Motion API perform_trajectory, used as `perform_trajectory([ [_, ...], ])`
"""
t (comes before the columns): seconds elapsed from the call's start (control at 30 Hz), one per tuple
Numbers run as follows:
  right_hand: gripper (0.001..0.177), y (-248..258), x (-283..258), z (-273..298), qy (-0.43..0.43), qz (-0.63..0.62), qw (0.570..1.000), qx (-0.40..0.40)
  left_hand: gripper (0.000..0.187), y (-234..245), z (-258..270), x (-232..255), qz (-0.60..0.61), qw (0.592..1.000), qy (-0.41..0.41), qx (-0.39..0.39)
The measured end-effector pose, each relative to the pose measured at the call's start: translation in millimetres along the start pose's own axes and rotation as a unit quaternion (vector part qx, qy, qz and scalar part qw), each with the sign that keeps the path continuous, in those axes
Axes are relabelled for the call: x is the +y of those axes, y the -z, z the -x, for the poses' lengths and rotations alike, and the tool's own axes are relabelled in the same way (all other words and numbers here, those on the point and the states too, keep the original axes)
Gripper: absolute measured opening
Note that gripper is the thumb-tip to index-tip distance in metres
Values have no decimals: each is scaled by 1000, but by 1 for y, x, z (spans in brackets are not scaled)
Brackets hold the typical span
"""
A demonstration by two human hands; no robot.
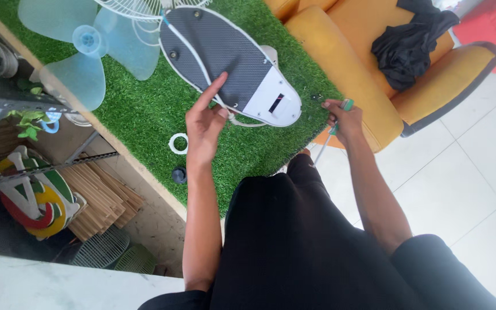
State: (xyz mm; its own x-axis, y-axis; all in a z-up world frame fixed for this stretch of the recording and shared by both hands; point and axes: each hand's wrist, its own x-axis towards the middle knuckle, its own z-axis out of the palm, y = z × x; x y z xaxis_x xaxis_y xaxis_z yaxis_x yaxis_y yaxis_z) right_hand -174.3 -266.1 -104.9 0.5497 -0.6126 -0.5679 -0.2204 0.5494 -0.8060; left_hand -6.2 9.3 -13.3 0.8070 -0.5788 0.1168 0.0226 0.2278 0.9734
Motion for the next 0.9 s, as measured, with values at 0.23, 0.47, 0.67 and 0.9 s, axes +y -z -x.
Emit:
perform_trajectory([
  [0.23,15,-6,3,5,15,184,983,-5,49,-2,2,5,13,1000,4,14],
  [0.47,24,13,21,13,54,450,881,-140,46,-4,3,7,38,999,-9,17],
  [0.67,31,13,39,21,107,458,868,-158,47,-5,4,8,48,999,4,23],
  [0.9,21,9,49,25,170,513,826,-157,46,-5,3,6,47,999,-7,22],
])
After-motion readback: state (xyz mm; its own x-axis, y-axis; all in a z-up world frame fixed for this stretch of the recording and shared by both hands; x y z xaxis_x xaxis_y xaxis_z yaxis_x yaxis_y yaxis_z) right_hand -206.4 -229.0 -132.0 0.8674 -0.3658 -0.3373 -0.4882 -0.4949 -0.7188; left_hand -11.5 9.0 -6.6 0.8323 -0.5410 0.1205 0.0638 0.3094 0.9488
